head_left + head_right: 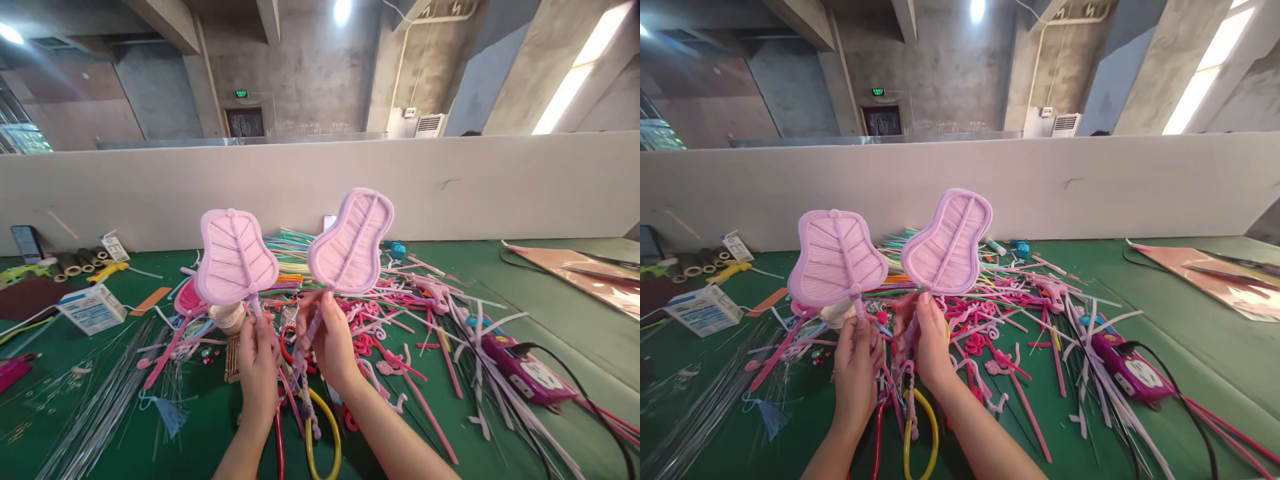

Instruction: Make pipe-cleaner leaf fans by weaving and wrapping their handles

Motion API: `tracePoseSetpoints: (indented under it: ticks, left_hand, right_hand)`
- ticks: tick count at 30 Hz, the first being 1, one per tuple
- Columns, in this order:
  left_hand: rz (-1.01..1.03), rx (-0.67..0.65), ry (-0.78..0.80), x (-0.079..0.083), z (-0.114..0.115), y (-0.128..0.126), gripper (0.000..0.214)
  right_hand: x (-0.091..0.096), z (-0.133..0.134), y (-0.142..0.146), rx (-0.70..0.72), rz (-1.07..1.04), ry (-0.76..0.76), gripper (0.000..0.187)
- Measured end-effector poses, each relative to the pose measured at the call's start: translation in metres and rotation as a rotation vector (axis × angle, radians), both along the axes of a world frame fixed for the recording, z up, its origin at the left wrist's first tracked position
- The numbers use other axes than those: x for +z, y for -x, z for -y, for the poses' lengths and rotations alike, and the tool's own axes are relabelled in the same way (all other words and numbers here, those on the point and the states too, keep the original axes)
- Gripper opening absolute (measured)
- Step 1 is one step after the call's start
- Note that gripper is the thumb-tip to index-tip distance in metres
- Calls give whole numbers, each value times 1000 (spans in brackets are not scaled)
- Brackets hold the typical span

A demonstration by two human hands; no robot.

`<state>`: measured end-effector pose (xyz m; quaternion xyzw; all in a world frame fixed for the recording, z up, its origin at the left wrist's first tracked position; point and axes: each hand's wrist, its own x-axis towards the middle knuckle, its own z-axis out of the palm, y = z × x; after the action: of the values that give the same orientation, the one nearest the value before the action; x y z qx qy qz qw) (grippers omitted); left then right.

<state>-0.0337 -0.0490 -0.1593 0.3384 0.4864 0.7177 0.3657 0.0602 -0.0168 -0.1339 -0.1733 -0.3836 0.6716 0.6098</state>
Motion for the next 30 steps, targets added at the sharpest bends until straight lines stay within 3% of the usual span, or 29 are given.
tracePoseSetpoints:
  ticks: [3,6,10,13,16,22,25,28,30]
  left_hand:
    - [-80,4,35,-1,1,-1,39]
    - [-282,-33,39,-3,3,-3,42]
    - [-371,-140,30,-7,3,-6,40]
    - [-389,-218,27,-7,1,-6,41]
    - [-450,-248,24,-6,-2,-4,46]
    - [-629,-307,96,6,6,8,45]
    - [-844,-99,92,20,20,29,37]
    - [-908,148,118,36,30,66,40]
    - [-1040,403,205,45,31,97,37]
  right_hand:
    - [-9,-2,5,-140,297,-22,51]
    - [-17,-5,7,-372,621,-145,57]
    - [-20,-6,4,-504,787,-290,58]
    - [-19,-4,3,-469,785,-333,58]
    - [-19,-3,4,-349,746,-323,53]
    - [-15,-7,5,-163,337,-55,45]
    - [-7,-9,1,-93,86,56,45]
    - [1,-10,-4,17,-45,162,49]
    - [5,-10,-7,46,-62,221,51]
